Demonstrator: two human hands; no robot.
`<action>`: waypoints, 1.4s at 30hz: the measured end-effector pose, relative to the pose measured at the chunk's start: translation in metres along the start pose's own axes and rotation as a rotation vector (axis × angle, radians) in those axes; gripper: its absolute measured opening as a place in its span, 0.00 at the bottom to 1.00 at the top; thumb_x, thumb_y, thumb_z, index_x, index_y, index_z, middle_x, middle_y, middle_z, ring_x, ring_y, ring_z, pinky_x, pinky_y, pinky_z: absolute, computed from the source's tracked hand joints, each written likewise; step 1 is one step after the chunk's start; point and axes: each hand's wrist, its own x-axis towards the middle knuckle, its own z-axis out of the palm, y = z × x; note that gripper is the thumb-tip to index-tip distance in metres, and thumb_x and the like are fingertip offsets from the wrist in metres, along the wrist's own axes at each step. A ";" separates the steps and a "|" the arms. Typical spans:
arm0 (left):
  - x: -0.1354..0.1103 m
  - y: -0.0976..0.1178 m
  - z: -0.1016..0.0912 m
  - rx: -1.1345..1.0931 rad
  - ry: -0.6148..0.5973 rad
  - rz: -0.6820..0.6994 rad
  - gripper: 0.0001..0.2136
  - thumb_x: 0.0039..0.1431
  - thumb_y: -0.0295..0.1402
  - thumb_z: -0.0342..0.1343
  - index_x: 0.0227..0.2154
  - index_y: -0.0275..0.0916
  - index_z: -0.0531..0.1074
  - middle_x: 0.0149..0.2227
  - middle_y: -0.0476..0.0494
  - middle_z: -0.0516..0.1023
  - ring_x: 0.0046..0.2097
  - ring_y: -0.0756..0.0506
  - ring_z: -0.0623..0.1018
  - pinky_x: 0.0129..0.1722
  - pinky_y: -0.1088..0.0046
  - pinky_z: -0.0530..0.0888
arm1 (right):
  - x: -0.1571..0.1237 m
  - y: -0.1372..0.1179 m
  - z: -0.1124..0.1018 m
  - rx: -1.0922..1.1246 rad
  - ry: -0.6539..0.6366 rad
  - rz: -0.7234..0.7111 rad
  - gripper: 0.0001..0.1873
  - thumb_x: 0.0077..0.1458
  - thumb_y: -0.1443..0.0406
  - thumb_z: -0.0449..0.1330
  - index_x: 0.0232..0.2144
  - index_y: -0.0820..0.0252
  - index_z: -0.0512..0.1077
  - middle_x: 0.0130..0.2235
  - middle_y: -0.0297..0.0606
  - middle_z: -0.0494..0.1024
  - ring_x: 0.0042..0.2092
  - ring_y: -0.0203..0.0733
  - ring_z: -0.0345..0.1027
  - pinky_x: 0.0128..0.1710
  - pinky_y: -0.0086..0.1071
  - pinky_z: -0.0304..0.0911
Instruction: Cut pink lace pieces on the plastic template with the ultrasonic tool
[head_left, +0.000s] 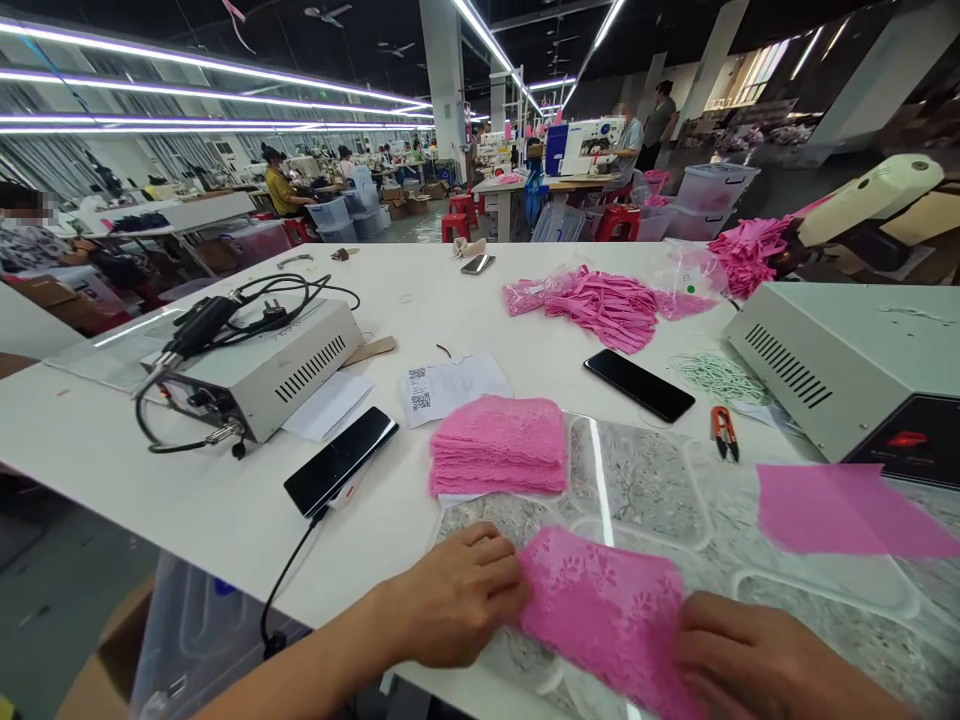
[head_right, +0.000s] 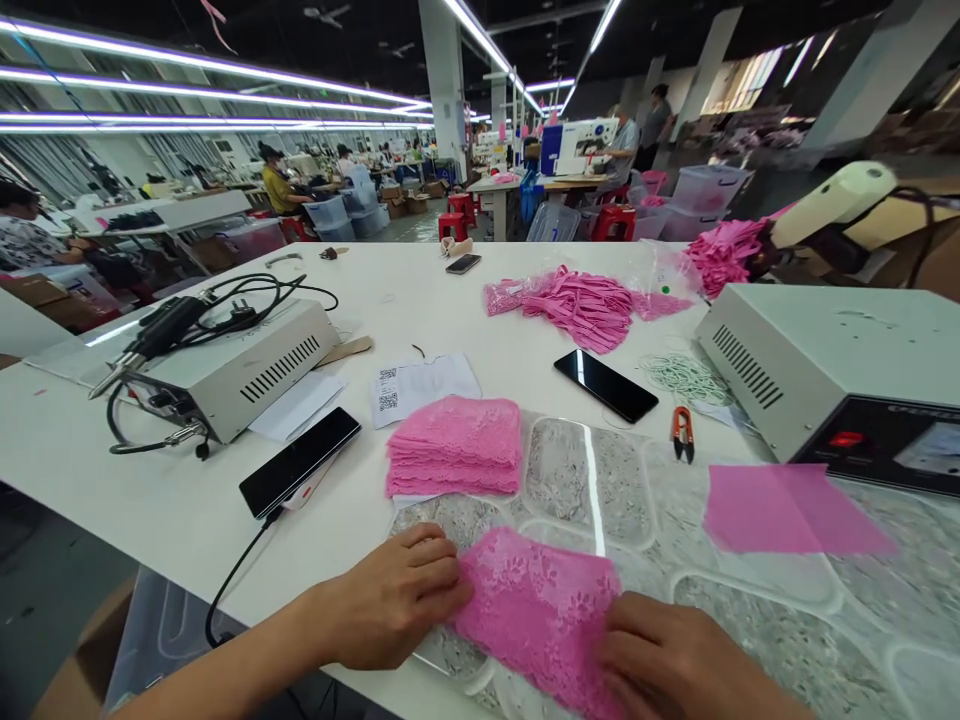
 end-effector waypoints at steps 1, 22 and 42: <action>0.000 -0.001 -0.002 -0.030 0.007 -0.019 0.10 0.54 0.25 0.52 0.39 0.36 0.70 0.31 0.43 0.72 0.34 0.45 0.71 0.43 0.64 0.69 | 0.008 0.002 -0.003 -0.015 0.041 -0.019 0.10 0.60 0.66 0.53 0.38 0.47 0.73 0.34 0.38 0.76 0.32 0.40 0.73 0.29 0.29 0.70; 0.036 -0.099 -0.025 -0.049 0.093 -0.522 0.09 0.64 0.31 0.52 0.37 0.42 0.79 0.45 0.46 0.78 0.48 0.45 0.76 0.52 0.65 0.66 | 0.146 0.048 -0.025 -0.065 0.199 -0.023 0.08 0.56 0.61 0.54 0.34 0.55 0.72 0.37 0.39 0.76 0.33 0.41 0.68 0.32 0.33 0.65; 0.063 -0.084 -0.029 -0.045 0.101 -0.561 0.08 0.59 0.34 0.58 0.41 0.41 0.76 0.45 0.44 0.77 0.49 0.42 0.74 0.51 0.63 0.67 | 0.167 0.059 -0.035 0.371 0.032 0.181 0.18 0.52 0.51 0.54 0.21 0.57 0.66 0.22 0.31 0.63 0.26 0.37 0.58 0.26 0.31 0.60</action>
